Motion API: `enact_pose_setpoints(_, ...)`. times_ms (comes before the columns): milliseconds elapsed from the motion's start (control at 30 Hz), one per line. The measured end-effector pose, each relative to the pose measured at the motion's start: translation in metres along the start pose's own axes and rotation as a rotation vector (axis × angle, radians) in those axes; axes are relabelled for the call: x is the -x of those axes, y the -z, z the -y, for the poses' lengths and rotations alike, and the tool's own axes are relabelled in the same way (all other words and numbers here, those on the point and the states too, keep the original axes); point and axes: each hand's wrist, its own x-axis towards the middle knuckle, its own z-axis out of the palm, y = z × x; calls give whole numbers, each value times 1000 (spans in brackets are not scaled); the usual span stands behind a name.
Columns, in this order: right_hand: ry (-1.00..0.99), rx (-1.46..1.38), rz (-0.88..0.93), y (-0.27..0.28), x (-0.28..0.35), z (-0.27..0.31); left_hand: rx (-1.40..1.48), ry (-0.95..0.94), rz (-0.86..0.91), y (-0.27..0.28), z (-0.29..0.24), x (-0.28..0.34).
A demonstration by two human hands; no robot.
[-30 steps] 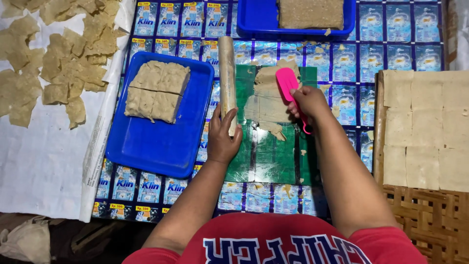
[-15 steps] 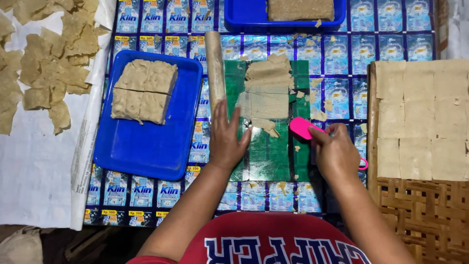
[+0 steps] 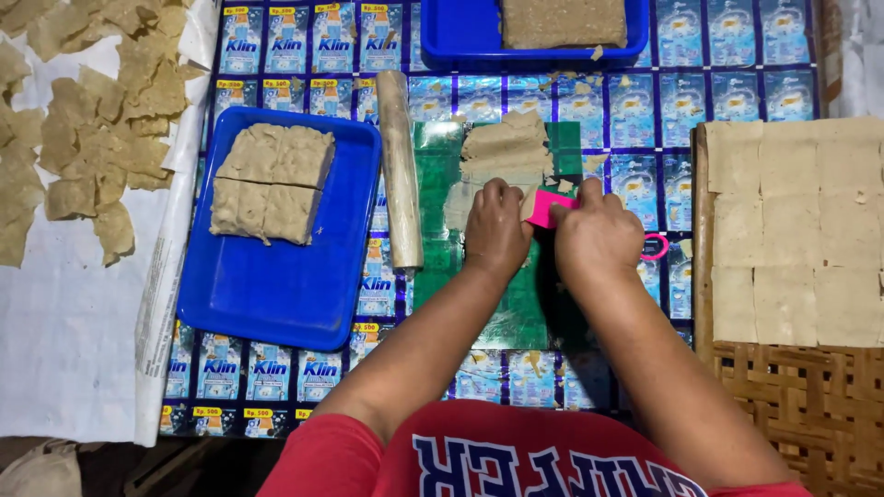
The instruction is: Flattening and cutting dough into thin sheets using a rolling pin and a small spatula on a workspace.
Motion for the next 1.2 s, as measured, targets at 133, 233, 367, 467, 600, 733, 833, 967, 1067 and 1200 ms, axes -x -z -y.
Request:
enact_pose_setpoints(133,-58,-126,134,32,10,-20,146,130,-46,17,-1,-2)
enact_pose_setpoints(233,-168,-297,330,46,19,-24,365,305,-172,37,3,-2)
enact_pose_setpoints(367,-166,-322,411,26,34,-19,449,537,-196,94,-3,-13)
enact_pose_setpoints(467,-130,-384,315,6,40,-12,435,533,-251,131,-12,-19)
enact_pose_setpoints(600,-298,-866,290,14,37,0,593,487,-275,162,-20,-20)
enact_pose_setpoints(733,-710,-1980,355,58,29,36,1138,704,-167,141,-21,-7)
enact_pose_setpoints(833,-781,-2798,493,68,32,36,1443,878,-8,109,-20,7)
enact_pose_setpoints(967,-700,-2919,373,13,63,12,1490,947,79,78,-25,23)
enact_pose_setpoints(1067,-777,-2853,287,13,83,-16,1497,962,140,57,-41,32)
enact_pose_setpoints(1200,-915,-2776,152,15,120,-58,1467,978,379,35,-87,45)
